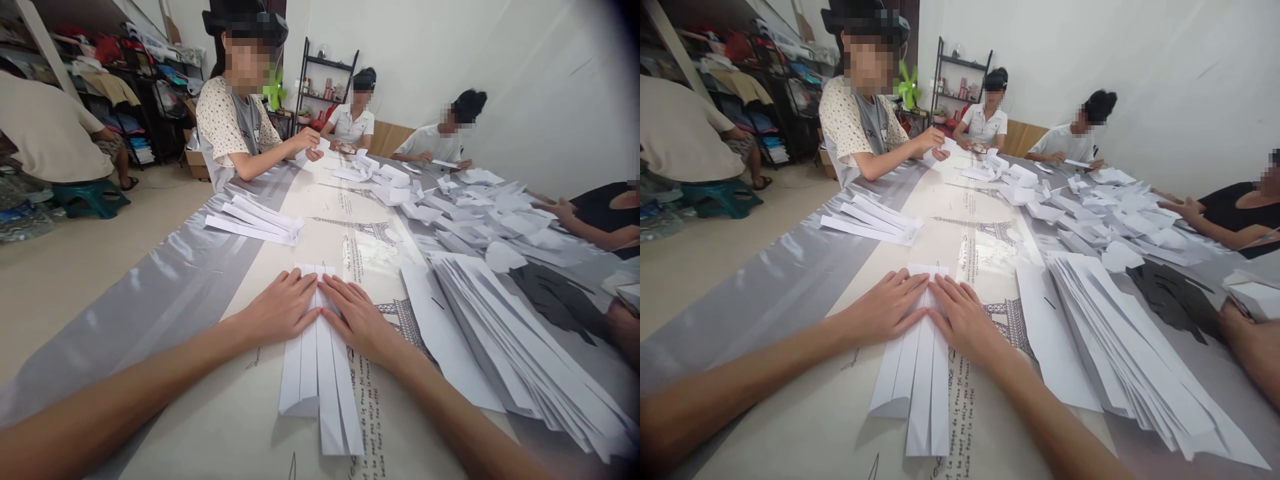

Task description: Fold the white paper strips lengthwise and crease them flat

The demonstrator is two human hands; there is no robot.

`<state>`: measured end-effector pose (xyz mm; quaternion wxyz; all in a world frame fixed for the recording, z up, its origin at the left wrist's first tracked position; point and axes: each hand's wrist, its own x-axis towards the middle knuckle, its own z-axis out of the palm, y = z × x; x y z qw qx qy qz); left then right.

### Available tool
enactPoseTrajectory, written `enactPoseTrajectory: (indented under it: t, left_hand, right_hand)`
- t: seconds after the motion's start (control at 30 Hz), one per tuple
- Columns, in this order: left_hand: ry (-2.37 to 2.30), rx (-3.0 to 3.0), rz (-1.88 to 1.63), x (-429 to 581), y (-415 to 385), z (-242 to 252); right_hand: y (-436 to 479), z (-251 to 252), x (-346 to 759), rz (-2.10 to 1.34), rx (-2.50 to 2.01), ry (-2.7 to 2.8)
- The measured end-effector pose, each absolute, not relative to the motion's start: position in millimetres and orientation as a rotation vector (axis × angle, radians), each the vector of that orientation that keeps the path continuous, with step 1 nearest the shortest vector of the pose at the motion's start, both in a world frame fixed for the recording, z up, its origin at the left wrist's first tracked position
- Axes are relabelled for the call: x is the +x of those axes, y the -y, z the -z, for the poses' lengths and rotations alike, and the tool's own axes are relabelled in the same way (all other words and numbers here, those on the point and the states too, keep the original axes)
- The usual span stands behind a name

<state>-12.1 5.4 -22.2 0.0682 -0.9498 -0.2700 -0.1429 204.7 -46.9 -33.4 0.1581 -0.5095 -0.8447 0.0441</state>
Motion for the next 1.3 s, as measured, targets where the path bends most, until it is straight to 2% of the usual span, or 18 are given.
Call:
enactPoseTrajectory:
  t: [0.63, 0.8, 0.97, 1.3]
  left_hand:
    - [0.822, -2.866, 0.406, -12.9, -2.3, 17.4]
    - [0.812, -2.848, 0.332, -17.8, -8.5, 16.5]
    - [0.884, -2.83, 0.3, -35.5, -27.2, 17.0]
    - [0.903, -2.794, 0.308, -39.0, -34.0, 17.6]
  right_hand:
    - [51.8, 30.8, 201.0, -0.174, -1.43, 2.375]
    - [76.7, 8.1, 198.5, -0.186, -1.275, 2.372]
    - [105.5, -7.1, 195.9, -0.422, -0.855, 2.614]
    - [115.8, -0.3, 174.8, -0.069, -0.774, 2.72]
